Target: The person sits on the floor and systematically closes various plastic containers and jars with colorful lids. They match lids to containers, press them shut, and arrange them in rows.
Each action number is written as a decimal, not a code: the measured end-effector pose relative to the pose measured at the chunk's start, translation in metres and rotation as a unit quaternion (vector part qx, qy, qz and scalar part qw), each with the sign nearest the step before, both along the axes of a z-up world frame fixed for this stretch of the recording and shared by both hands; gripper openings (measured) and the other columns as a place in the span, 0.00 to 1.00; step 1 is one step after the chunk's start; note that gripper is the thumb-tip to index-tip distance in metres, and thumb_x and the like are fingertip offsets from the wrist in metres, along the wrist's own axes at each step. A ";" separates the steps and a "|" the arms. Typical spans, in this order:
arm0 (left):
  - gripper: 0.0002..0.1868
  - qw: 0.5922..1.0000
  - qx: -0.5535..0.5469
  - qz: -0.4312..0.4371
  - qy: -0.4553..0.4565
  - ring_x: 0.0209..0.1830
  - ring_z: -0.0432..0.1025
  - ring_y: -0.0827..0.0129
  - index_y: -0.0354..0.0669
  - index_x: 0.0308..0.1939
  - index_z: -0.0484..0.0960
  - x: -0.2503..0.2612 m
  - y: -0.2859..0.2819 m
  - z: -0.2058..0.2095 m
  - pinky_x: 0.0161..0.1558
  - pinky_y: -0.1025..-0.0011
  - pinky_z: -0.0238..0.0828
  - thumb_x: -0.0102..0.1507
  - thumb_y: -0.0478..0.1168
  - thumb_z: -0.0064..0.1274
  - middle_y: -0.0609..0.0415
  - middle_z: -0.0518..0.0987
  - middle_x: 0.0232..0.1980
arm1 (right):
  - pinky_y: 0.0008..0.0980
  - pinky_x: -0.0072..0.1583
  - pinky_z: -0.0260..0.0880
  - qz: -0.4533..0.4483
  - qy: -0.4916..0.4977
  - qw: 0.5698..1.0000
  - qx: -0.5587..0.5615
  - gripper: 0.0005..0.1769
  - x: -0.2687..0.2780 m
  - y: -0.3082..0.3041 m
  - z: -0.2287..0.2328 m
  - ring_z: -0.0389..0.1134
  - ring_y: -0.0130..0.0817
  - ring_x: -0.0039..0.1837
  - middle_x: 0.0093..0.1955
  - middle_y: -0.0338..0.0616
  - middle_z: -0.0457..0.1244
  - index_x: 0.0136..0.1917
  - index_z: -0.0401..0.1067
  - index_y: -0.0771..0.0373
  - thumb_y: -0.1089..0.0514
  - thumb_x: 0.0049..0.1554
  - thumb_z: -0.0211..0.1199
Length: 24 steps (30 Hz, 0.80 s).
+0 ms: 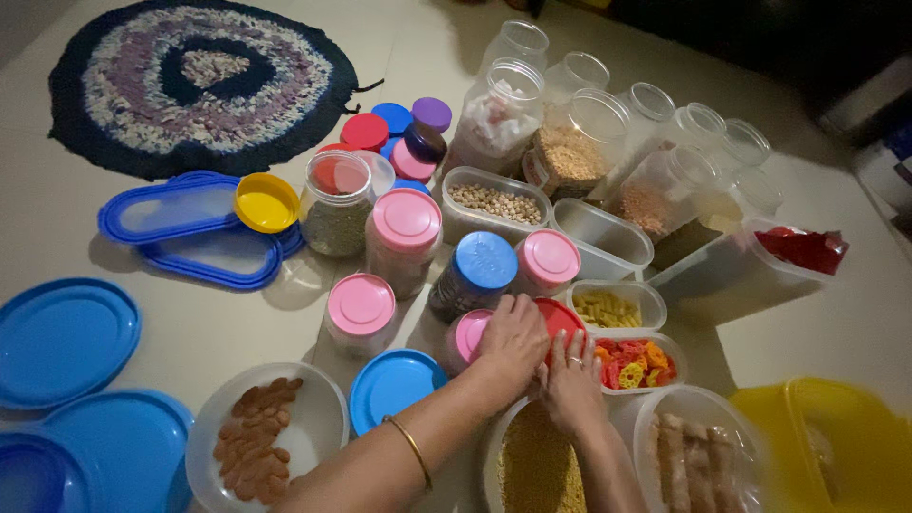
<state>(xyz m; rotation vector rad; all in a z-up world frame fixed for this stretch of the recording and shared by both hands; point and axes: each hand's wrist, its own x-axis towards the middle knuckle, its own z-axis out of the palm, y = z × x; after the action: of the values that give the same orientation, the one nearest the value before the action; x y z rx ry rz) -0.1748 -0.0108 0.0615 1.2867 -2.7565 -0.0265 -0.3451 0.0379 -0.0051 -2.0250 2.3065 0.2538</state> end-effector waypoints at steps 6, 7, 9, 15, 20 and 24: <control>0.38 0.996 -0.047 -0.028 0.068 0.67 0.64 0.50 0.31 0.61 0.76 -0.004 -0.014 -0.012 0.70 0.52 0.51 0.52 0.52 0.61 0.40 0.75 0.61 | 0.57 0.78 0.34 0.019 -0.040 0.999 -0.003 0.42 0.000 0.002 0.003 0.27 0.60 0.84 0.84 0.64 0.29 0.82 0.35 0.66 0.40 0.66 0.41; 0.41 0.998 -0.007 -0.033 0.060 0.67 0.64 0.49 0.29 0.62 0.75 -0.005 -0.018 -0.014 0.70 0.52 0.50 0.52 0.53 0.63 0.39 0.74 0.62 | 0.58 0.78 0.36 0.018 -0.048 0.999 -0.006 0.42 0.000 0.002 0.003 0.27 0.60 0.84 0.84 0.64 0.29 0.82 0.35 0.65 0.40 0.66 0.41; 0.40 0.998 0.032 -0.041 0.046 0.66 0.66 0.50 0.30 0.61 0.76 -0.009 -0.022 -0.017 0.70 0.52 0.52 0.52 0.53 0.65 0.39 0.75 0.62 | 0.61 0.77 0.41 0.017 -0.063 0.998 -0.011 0.43 0.000 0.002 0.006 0.28 0.60 0.85 0.85 0.64 0.29 0.82 0.35 0.65 0.39 0.66 0.42; 0.17 0.986 0.158 -0.046 -0.014 0.56 0.79 0.60 0.53 0.50 0.88 -0.043 -0.037 -0.005 0.61 0.49 0.71 0.58 0.49 0.62 0.54 0.85 0.54 | 0.64 0.74 0.47 0.035 -0.029 0.996 0.072 0.44 0.002 -0.008 0.025 0.27 0.66 0.84 0.84 0.67 0.27 0.83 0.36 0.59 0.42 0.63 0.49; 0.20 0.982 0.165 -0.079 -0.055 0.56 0.78 0.62 0.55 0.50 0.87 -0.062 -0.038 -0.004 0.58 0.42 0.72 0.54 0.48 0.67 0.59 0.83 0.56 | 0.64 0.75 0.42 0.074 0.017 0.996 0.056 0.47 0.004 0.007 0.019 0.27 0.70 0.83 0.84 0.68 0.28 0.83 0.39 0.58 0.45 0.59 0.54; 0.17 0.992 0.118 -0.048 -0.019 0.53 0.80 0.60 0.53 0.48 0.88 -0.047 -0.041 -0.015 0.54 0.47 0.76 0.55 0.47 0.67 0.54 0.85 0.53 | 0.63 0.74 0.44 0.069 -0.059 0.990 -0.108 0.45 0.003 0.007 0.003 0.32 0.69 0.83 0.84 0.70 0.33 0.80 0.41 0.68 0.51 0.57 0.55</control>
<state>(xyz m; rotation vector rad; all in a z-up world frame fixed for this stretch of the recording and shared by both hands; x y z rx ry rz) -0.2222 -0.0521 0.0467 1.2136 -2.9163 -0.3489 -0.3416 0.0446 -0.0026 -2.2363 2.2110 -0.1132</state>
